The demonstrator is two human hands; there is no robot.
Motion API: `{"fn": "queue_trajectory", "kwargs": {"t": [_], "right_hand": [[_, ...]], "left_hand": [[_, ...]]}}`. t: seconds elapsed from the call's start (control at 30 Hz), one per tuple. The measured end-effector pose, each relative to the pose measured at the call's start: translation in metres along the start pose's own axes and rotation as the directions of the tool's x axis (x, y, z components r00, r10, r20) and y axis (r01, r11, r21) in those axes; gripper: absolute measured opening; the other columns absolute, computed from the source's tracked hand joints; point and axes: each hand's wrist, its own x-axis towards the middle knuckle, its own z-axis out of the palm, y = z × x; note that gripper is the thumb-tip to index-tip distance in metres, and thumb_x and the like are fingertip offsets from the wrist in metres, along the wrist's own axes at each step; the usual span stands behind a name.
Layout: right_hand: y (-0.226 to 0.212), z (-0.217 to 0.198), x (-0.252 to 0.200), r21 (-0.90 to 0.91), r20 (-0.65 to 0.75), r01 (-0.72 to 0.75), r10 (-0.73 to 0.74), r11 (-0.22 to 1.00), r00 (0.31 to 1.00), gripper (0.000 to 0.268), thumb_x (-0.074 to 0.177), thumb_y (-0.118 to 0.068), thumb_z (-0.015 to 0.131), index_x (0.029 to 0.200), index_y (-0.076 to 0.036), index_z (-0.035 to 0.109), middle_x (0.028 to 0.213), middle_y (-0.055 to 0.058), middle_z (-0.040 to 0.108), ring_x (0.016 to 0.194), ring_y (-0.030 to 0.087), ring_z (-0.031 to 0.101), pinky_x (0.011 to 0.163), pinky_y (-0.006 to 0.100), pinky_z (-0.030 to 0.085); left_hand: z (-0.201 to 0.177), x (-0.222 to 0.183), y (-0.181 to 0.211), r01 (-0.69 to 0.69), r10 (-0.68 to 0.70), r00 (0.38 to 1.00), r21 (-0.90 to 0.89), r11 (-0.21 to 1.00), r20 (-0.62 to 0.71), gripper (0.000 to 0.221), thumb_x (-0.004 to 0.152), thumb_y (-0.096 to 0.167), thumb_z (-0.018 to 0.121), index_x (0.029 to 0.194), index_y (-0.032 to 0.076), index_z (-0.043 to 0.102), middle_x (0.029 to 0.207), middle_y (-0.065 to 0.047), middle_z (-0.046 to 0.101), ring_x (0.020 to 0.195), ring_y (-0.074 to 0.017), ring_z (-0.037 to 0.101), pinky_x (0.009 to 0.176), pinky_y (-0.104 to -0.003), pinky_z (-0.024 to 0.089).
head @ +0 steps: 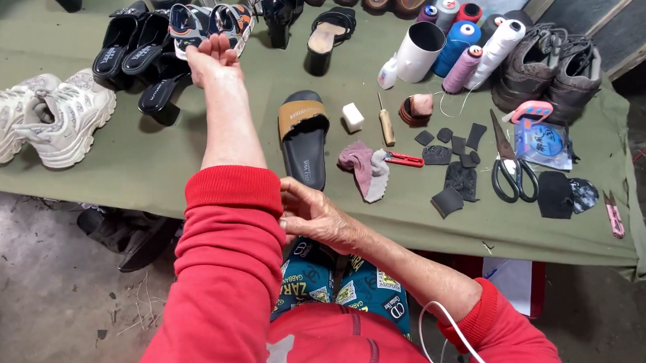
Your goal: The person is cleaning a brown and black sandal using a pink cloth and a cleaning solution at a repair bench.
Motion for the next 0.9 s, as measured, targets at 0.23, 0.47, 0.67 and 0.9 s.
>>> {"fn": "queue_trajectory", "kwargs": {"t": [0.23, 0.47, 0.67, 0.9], "right_hand": [[-0.006, 0.006, 0.002, 0.300, 0.119, -0.193, 0.164, 0.934, 0.979, 0.075, 0.097, 0.008, 0.048, 0.164, -0.015, 0.024, 0.062, 0.005, 0.036, 0.049, 0.019, 0.051, 0.060, 0.040, 0.060], [-0.027, 0.001, -0.006, 0.157, 0.137, -0.272, 0.252, 0.950, 0.958, 0.079, 0.098, 0.001, 0.053, 0.167, -0.014, 0.017, 0.062, 0.004, 0.050, 0.043, 0.013, 0.049, 0.049, 0.033, 0.058], [-0.035, -0.073, -0.030, -0.859, -0.331, -0.291, -0.024, 0.420, 0.943, 0.048, 0.093, -0.021, 0.069, 0.138, -0.010, 0.058, 0.120, 0.035, 0.066, 0.094, 0.063, 0.066, 0.078, 0.072, 0.056], [0.022, -0.167, -0.025, -0.841, -0.506, -0.486, 0.027, -0.238, 0.862, 0.043, 0.098, -0.010, 0.052, 0.139, -0.020, 0.043, 0.127, 0.015, 0.047, 0.085, 0.047, 0.073, 0.080, 0.061, 0.060]], "left_hand": [[-0.010, 0.028, -0.003, -0.012, 0.010, 0.998, -0.029, 1.000, -0.055, 0.036, 0.098, 0.024, 0.055, 0.074, -0.001, 0.063, 0.071, -0.020, 0.073, 0.052, -0.0271, 0.067, 0.034, -0.027, 0.041], [-0.021, -0.007, -0.019, -0.111, 0.103, 0.993, 0.133, 0.985, 0.065, 0.047, 0.100, 0.039, 0.050, 0.075, 0.002, 0.063, 0.060, -0.018, 0.069, 0.045, -0.0223, 0.063, 0.035, -0.029, 0.043], [-0.116, -0.061, -0.040, -0.862, 0.037, 0.471, 0.451, 0.231, 0.881, 0.054, 0.105, 0.036, 0.051, 0.058, 0.014, 0.068, 0.062, -0.010, 0.062, 0.064, -0.0234, 0.055, 0.072, -0.032, 0.049], [-0.219, -0.068, -0.082, -0.957, -0.151, 0.244, 0.213, -0.195, 0.958, 0.031, 0.094, 0.027, 0.070, 0.116, 0.005, 0.069, 0.116, -0.020, 0.068, 0.109, -0.0359, 0.066, 0.095, -0.044, 0.053]]}}
